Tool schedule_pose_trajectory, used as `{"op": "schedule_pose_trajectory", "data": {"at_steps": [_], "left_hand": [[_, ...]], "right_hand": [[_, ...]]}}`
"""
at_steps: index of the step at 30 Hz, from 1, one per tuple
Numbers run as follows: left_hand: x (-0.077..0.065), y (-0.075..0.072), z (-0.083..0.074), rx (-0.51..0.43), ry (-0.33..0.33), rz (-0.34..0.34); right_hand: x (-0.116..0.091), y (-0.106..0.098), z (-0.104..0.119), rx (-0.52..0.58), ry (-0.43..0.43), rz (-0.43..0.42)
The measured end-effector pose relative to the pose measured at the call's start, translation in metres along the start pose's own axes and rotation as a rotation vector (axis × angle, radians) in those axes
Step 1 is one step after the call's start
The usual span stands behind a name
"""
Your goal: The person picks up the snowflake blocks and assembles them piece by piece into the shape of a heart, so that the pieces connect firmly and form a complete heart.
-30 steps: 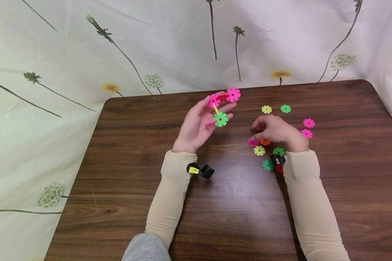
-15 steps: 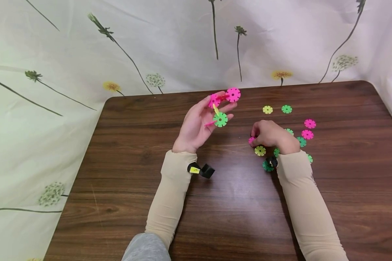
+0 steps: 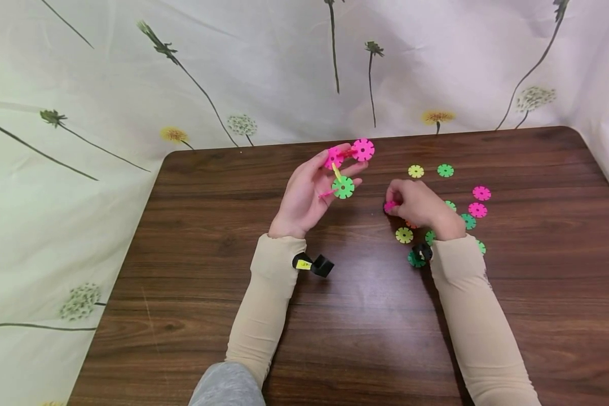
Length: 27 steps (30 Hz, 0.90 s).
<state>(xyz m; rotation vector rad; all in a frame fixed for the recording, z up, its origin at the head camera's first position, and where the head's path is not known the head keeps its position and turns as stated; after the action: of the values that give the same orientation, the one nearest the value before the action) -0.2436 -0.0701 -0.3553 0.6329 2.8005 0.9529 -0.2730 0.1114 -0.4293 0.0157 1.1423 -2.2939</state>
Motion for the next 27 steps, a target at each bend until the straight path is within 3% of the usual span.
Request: {"op": "schedule_pose_trajectory", "data": {"at_steps": [9,12,17,27], "left_hand": [[-0.001,0.000,-0.001,0.001,0.031,0.009],[-0.001,0.000,-0.002,0.007,0.044,0.007],[0.000,0.001,-0.003,0.041,0.048,-0.004],[0.000,0.000,-0.002,0.092,0.051,-0.021]], "right_hand": [[-0.032,-0.043,0.039,0.256,-0.294,-0.525],[-0.045,-0.052,0.052,0.310,-0.401,-0.661],[-0.054,-0.056,0.065,0.340,-0.494,-0.751],[-0.057,-0.055,0.077,0.305,-0.582,-0.797]]}}
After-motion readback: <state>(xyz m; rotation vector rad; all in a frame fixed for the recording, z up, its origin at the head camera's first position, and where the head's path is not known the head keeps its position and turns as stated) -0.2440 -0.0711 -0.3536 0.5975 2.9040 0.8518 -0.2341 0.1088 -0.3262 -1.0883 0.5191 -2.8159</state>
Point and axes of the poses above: each hand's wrist, its own x-axis towards the middle knuckle, its own y-axis out of the palm, z = x × y, the point moved 6 cm from there along x, towards the middle knuckle, and after that the axes turned 5 degrees about z, right-handed, at the moved point
